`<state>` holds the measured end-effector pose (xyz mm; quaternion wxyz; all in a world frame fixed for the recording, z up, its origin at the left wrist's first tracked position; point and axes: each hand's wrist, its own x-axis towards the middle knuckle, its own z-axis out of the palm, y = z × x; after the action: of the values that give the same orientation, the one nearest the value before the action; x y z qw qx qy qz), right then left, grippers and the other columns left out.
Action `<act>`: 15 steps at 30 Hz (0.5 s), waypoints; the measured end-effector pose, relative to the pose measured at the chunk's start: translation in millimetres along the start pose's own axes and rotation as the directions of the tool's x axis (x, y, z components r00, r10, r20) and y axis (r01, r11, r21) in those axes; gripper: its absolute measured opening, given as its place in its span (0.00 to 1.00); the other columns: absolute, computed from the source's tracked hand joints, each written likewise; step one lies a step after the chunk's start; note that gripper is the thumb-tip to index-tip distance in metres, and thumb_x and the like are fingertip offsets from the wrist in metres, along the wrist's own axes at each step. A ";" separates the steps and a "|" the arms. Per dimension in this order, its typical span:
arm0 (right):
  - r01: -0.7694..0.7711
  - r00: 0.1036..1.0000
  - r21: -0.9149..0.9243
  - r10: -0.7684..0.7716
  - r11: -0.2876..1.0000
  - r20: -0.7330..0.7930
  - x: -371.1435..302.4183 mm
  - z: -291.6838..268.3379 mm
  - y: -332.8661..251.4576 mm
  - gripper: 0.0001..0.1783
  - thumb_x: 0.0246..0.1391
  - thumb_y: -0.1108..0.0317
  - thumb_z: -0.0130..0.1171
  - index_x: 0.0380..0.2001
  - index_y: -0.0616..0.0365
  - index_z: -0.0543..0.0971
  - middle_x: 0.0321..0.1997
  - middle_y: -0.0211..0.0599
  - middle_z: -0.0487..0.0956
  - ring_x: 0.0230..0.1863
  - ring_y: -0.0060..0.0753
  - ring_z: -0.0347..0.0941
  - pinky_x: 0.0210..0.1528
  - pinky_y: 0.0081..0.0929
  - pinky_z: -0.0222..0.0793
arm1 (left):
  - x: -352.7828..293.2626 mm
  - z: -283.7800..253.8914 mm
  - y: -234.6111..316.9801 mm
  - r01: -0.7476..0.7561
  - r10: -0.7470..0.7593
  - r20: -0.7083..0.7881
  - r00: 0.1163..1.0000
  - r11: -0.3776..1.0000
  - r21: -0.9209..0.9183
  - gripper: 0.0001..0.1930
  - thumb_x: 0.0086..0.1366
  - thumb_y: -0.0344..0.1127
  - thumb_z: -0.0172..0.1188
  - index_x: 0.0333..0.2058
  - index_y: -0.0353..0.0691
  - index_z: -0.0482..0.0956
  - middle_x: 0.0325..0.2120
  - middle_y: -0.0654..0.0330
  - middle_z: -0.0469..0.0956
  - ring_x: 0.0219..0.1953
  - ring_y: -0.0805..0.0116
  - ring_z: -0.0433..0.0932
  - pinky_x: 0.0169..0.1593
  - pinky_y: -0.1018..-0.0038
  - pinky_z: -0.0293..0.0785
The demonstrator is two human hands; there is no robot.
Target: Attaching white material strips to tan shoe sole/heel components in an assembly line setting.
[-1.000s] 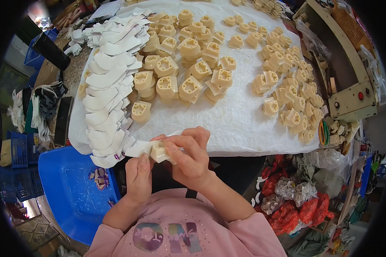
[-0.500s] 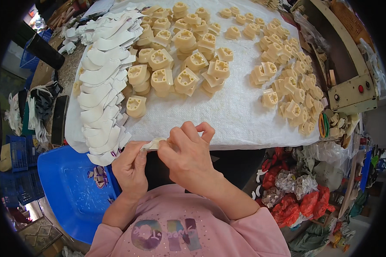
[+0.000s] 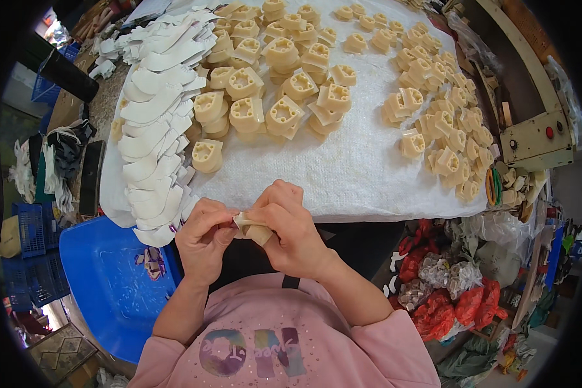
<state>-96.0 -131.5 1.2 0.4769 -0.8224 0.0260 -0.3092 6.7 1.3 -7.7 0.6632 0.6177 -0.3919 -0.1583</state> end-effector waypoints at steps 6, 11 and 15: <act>-0.067 0.993 0.114 0.055 0.991 0.105 -2.0 0.4 -3.5 0.14 0.35 0.82 0.57 0.29 0.56 0.72 0.29 0.33 0.68 0.33 0.37 0.63 0.40 0.32 0.50 | 8.3 4.3 6.5 -0.219 0.212 0.058 0.976 0.948 0.232 0.06 0.55 0.29 0.63 0.25 0.35 0.75 0.18 0.58 0.70 0.21 0.65 0.66 0.25 0.75 0.63; -0.024 0.965 -0.064 0.040 0.998 0.258 0.9 -4.9 -11.8 0.14 0.34 0.81 0.59 0.29 0.57 0.73 0.29 0.33 0.68 0.34 0.37 0.63 0.41 0.33 0.52 | 3.1 2.4 5.4 -0.138 0.114 0.107 0.988 0.958 0.251 0.09 0.54 0.28 0.64 0.21 0.36 0.72 0.14 0.60 0.64 0.18 0.66 0.63 0.21 0.73 0.58; 0.031 0.996 0.010 -0.032 0.999 0.089 -1.8 -3.9 -4.9 0.16 0.33 0.80 0.61 0.31 0.57 0.74 0.33 0.33 0.71 0.35 0.37 0.64 0.41 0.33 0.53 | 7.6 4.2 14.2 -0.266 0.261 0.052 0.964 0.930 0.254 0.07 0.45 0.23 0.65 0.23 0.39 0.76 0.18 0.62 0.65 0.22 0.64 0.65 0.25 0.73 0.62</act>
<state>-100.8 -131.2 5.6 0.4759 -0.8337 -0.0096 -0.2800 4.6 -4.2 7.8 0.5886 0.6393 -0.4944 -0.0209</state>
